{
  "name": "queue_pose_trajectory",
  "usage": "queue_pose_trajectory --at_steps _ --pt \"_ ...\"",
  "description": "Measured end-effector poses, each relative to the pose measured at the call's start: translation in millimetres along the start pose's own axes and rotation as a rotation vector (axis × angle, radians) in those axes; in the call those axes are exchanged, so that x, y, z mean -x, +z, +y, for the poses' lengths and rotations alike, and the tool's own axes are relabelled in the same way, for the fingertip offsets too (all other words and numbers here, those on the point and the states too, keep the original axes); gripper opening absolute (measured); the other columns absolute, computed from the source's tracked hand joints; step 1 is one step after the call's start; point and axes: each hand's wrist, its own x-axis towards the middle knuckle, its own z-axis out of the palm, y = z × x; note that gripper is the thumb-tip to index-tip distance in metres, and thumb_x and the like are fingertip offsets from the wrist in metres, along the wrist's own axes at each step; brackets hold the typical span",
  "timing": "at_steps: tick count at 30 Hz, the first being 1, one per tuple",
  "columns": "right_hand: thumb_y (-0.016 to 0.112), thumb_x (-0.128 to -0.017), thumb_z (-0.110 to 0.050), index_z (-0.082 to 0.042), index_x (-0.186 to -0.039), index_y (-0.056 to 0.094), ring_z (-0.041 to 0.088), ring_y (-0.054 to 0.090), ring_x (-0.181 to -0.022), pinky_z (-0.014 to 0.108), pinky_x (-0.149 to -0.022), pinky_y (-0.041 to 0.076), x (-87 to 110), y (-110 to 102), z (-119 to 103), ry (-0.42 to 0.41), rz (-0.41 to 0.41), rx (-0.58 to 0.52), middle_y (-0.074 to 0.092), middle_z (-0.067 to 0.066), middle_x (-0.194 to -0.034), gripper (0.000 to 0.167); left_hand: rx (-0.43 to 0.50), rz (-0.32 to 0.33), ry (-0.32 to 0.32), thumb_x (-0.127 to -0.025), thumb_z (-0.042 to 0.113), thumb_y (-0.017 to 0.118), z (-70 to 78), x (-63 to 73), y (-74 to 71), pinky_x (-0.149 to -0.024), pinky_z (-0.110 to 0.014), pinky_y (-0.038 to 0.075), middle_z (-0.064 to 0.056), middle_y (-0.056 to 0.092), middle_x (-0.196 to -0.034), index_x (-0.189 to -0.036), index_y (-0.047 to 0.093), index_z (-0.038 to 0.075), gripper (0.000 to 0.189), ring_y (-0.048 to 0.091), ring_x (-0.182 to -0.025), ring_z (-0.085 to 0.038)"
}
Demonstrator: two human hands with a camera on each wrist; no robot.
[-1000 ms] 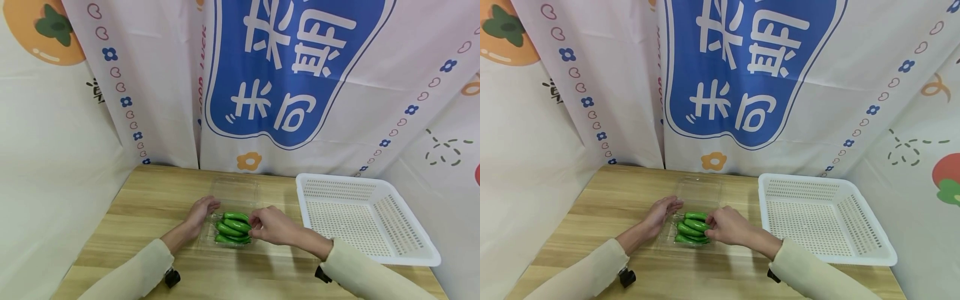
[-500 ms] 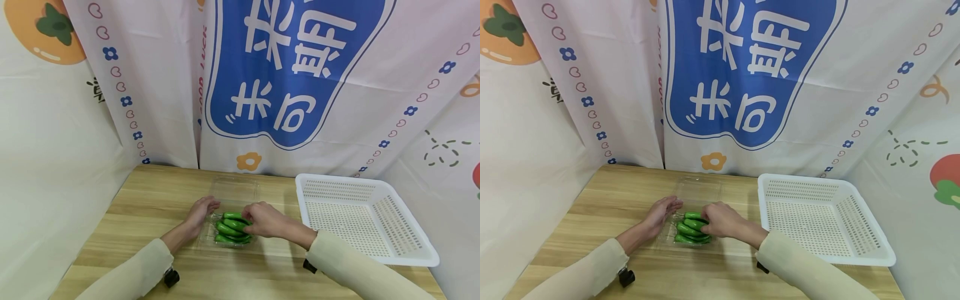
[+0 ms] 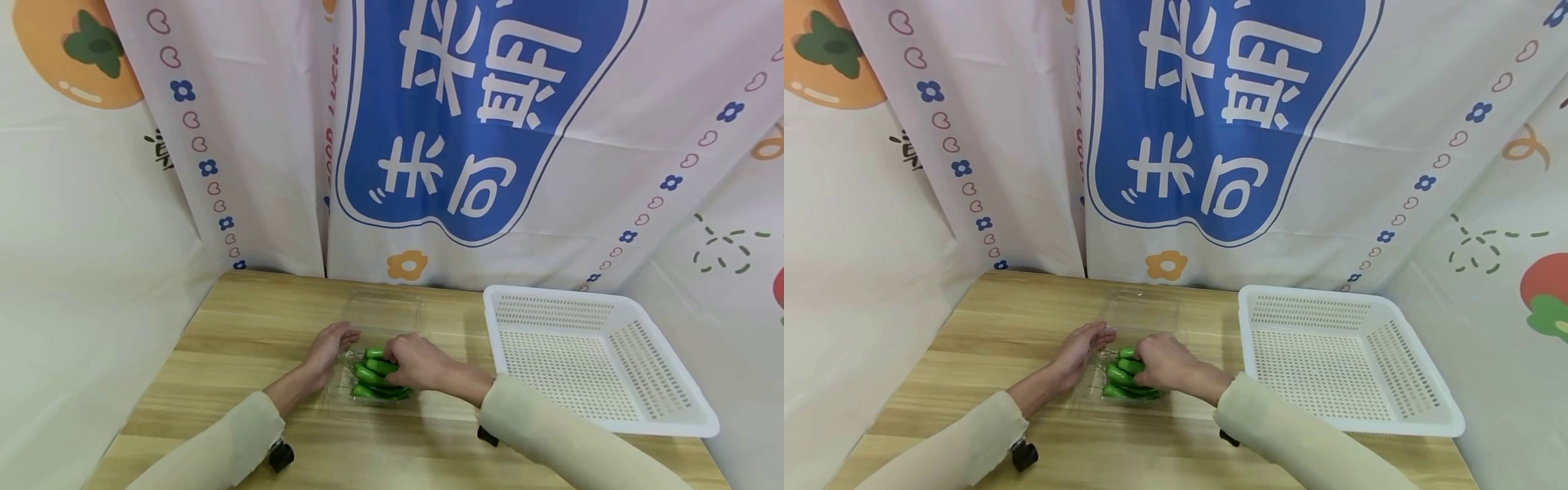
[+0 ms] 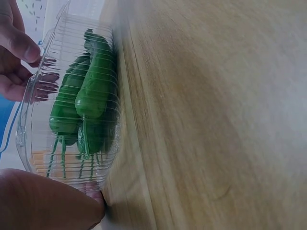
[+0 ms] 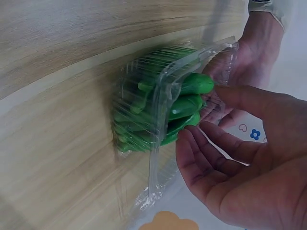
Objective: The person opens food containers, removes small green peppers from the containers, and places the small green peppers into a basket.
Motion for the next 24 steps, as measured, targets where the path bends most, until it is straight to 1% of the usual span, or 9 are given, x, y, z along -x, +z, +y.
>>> queue_pose_trajectory --at_steps 4,7,10,14,16,21,24 --pt "0.085 -0.087 -0.013 -0.007 -0.09 0.073 0.007 0.045 -0.063 0.024 -0.057 0.037 -3.5 3.5 0.4 0.016 0.006 0.011 0.063 -0.001 -0.077 0.014 0.002 0.008 -0.001 -0.115 0.022 0.035 -0.2 -0.4 0.5 -0.13 -0.055 0.024 -0.034 0.046 -0.155 -0.16 0.019 -0.014 0.06 0.041 -0.149 -0.046" --pt "0.086 -0.087 -0.013 -0.007 -0.086 0.072 0.008 0.043 -0.063 0.025 -0.057 0.036 -5.9 4.4 -0.3 0.024 0.005 0.01 0.058 -0.003 -0.074 0.016 0.001 0.008 -0.002 -0.115 0.023 0.035 0.5 0.9 0.6 -0.13 -0.056 0.025 -0.033 0.046 -0.155 -0.16 0.019 -0.013 0.06 0.041 -0.149 -0.046" --pt "0.086 -0.086 -0.013 -0.006 -0.085 0.071 0.009 0.043 -0.063 0.025 -0.057 0.036 -7.9 5.2 -1.1 0.023 0.002 0.021 0.058 -0.003 -0.073 0.016 -0.005 0.003 -0.001 -0.115 0.024 0.034 1.3 2.2 0.7 -0.13 -0.057 0.024 -0.034 0.046 -0.155 -0.16 0.019 -0.014 0.061 0.041 -0.149 -0.046" --pt "0.087 -0.086 -0.014 -0.007 -0.087 0.073 0.007 0.047 -0.065 0.024 -0.057 0.041 -9.9 7.6 -1.9 0.026 0.006 0.041 0.063 -0.003 -0.077 0.016 -0.006 0.003 -0.003 -0.116 0.024 0.033 1.1 2.4 0.8 -0.13 -0.057 0.023 -0.033 0.045 -0.155 -0.161 0.019 -0.013 0.06 0.04 -0.149 -0.046" --pt "0.088 -0.085 -0.015 -0.008 -0.085 0.072 0.006 0.047 -0.064 0.023 -0.056 0.041 -10.8 9.9 -1.7 0.031 0.01 0.044 0.062 -0.004 -0.076 0.017 -0.003 0.005 -0.004 -0.116 0.024 0.033 0.5 2.0 0.7 -0.13 -0.057 0.023 -0.034 0.045 -0.155 -0.161 0.019 -0.013 0.06 0.04 -0.149 -0.046" --pt "0.088 -0.085 -0.016 -0.01 -0.078 0.069 0.006 0.043 -0.061 0.022 -0.053 0.037 -15.1 16.6 -0.1 0.047 0.007 0.04 0.054 -0.008 -0.07 0.02 0.002 0.011 -0.008 -0.115 0.023 0.033 0.0 1.0 1.1 -0.13 -0.057 0.023 -0.034 0.045 -0.155 -0.16 0.02 -0.014 0.059 0.039 -0.15 -0.046" --pt "0.088 -0.086 -0.017 -0.011 -0.078 0.069 0.006 0.043 -0.061 0.021 -0.053 0.036 -17.8 19.2 0.4 0.056 0.004 0.033 0.053 -0.009 -0.07 0.021 0.0 0.012 -0.01 -0.115 0.023 0.032 0.1 0.7 1.3 -0.13 -0.056 0.024 -0.034 0.045 -0.156 -0.16 0.02 -0.014 0.059 0.039 -0.15 -0.046"
